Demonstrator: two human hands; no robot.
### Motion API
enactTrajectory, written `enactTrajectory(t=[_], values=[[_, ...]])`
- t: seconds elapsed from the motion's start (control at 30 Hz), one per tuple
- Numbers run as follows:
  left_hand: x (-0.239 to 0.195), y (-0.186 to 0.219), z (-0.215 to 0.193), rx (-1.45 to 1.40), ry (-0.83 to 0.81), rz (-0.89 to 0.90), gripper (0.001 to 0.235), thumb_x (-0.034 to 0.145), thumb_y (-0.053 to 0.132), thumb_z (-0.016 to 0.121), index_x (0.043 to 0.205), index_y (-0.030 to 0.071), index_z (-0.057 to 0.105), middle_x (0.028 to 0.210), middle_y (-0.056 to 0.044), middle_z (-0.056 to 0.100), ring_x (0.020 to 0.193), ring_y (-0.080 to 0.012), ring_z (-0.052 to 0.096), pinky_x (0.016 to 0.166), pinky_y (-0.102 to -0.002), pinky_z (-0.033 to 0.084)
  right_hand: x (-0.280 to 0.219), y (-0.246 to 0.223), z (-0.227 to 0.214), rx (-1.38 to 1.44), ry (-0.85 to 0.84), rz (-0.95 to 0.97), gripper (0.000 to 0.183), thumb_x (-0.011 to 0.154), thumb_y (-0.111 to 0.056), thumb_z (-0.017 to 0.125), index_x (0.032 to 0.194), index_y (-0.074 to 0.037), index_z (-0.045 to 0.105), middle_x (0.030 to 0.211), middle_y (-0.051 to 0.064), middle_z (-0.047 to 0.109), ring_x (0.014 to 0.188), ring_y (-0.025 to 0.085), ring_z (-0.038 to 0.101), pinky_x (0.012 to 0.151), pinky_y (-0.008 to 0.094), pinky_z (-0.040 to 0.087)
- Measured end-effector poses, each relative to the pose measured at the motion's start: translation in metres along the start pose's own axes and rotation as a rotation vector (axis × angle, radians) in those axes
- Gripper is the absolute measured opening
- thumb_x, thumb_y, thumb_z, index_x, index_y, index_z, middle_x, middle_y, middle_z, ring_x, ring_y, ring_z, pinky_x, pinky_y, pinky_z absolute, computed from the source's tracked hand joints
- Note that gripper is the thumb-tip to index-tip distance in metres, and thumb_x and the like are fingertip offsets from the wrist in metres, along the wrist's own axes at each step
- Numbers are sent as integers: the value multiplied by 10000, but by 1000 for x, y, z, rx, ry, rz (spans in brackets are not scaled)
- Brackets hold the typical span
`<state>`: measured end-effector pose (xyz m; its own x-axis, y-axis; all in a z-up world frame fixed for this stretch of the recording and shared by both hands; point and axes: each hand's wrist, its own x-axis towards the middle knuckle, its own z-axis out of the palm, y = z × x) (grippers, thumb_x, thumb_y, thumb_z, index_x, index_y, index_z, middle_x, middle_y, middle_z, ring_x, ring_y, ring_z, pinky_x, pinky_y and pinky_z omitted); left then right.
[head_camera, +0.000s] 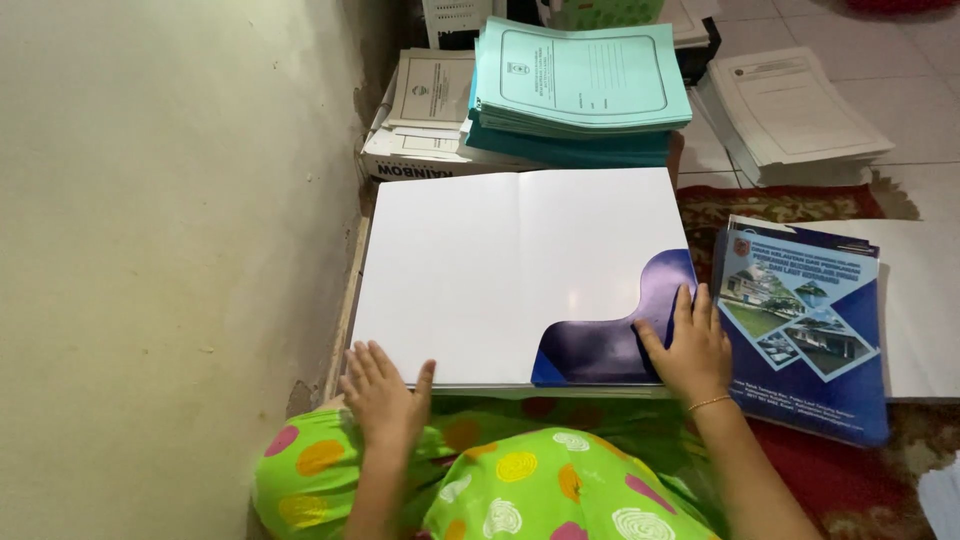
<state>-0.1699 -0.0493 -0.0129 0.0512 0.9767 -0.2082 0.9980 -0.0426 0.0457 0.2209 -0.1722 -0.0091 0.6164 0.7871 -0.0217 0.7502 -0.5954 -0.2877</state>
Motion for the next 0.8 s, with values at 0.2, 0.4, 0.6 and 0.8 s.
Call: enactTrajectory(t=[0.2,0.4,0.6,0.8], values=[[-4,86,14,-100,-18,420,1083,919,837,235,1616,36,22,1707,-158,-21,1566,-323,-83,1219,-545,-13,-10,10,12,-33,53,5,994,888,-751,383,1632,-107,241,1705,186,205,1514,387,280,1131,606,306],[117,204,-24,-176,36,583,1026,938,767,275,1622,30,72,1710,-172,15,1573,-349,-45,1232,-541,4,-14,3,10,-18,81,31,971,898,-725,394,1632,-110,232,1713,164,196,1507,388,291,1122,593,323],[179,255,-36,-194,31,553,1030,931,767,241,1623,29,49,1716,-146,5,1578,-329,-75,1243,-537,-1,-11,3,14,-46,41,67,965,895,-729,378,1635,-133,205,1727,138,156,1535,356,247,1136,592,310],[53,188,-11,-135,19,763,1001,977,733,279,1606,-15,62,1695,-210,12,1562,-368,-44,1216,-552,12,-8,7,21,-142,78,47,953,909,-743,318,1634,-130,226,1717,151,200,1529,322,268,1117,578,301]])
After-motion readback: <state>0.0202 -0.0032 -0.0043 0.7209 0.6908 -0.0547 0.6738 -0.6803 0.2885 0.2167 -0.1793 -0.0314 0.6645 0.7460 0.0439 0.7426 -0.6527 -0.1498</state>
